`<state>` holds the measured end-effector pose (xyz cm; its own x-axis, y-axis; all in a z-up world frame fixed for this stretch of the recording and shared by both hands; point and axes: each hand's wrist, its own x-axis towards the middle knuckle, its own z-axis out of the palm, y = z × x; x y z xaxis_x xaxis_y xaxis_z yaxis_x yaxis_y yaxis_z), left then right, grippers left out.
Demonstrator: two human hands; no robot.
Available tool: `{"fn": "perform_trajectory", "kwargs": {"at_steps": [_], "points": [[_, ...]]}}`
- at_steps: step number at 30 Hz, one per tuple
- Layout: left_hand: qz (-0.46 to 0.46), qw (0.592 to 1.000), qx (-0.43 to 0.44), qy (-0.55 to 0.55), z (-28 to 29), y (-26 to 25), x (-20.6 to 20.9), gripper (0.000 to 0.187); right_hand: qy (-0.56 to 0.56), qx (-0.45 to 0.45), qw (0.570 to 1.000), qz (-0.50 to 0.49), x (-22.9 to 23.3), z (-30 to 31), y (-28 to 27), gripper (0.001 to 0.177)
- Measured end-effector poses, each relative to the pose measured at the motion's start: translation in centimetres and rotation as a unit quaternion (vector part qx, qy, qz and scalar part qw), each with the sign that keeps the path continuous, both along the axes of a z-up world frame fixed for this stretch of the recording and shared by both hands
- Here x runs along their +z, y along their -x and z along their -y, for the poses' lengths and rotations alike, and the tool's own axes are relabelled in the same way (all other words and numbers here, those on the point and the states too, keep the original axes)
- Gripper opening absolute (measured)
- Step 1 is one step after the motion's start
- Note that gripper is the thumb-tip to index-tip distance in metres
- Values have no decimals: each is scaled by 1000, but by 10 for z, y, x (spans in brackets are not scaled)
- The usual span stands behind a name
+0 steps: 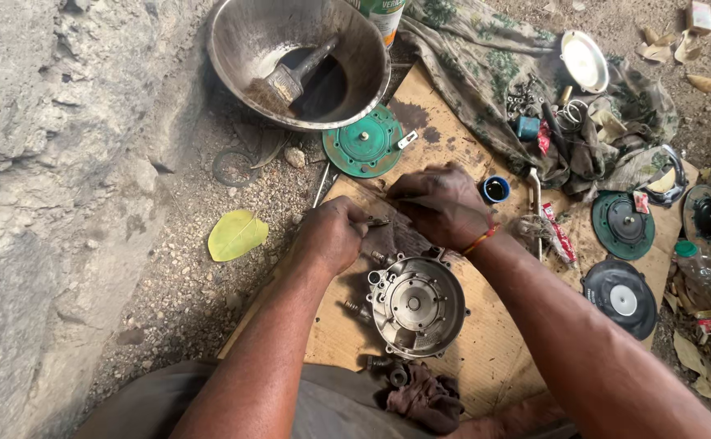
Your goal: The person disassembles and cleans a mechanical component, using tools to remove small parts and wiping the assembly with a cloth.
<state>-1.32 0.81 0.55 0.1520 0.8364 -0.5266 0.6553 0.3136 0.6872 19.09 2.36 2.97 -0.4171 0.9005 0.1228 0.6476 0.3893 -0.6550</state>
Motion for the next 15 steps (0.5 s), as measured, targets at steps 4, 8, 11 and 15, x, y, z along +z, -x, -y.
{"fn": "perform_trajectory", "kwargs": {"at_steps": [4,8,11,15], "points": [[1,1000,11,-7,0,-1,-7,20,18,-55,998,-9,9,-5,2,12],[8,1000,8,-13,-4,-1,-3,18,43,32,997,-53,8,0,1,8],[-9,1000,14,-9,0,1,4,18,43,49,998,-17,6,-4,6,8],[-7,1000,18,9,0,1,8,18,33,31,999,30,2,-6,7,8]]}}
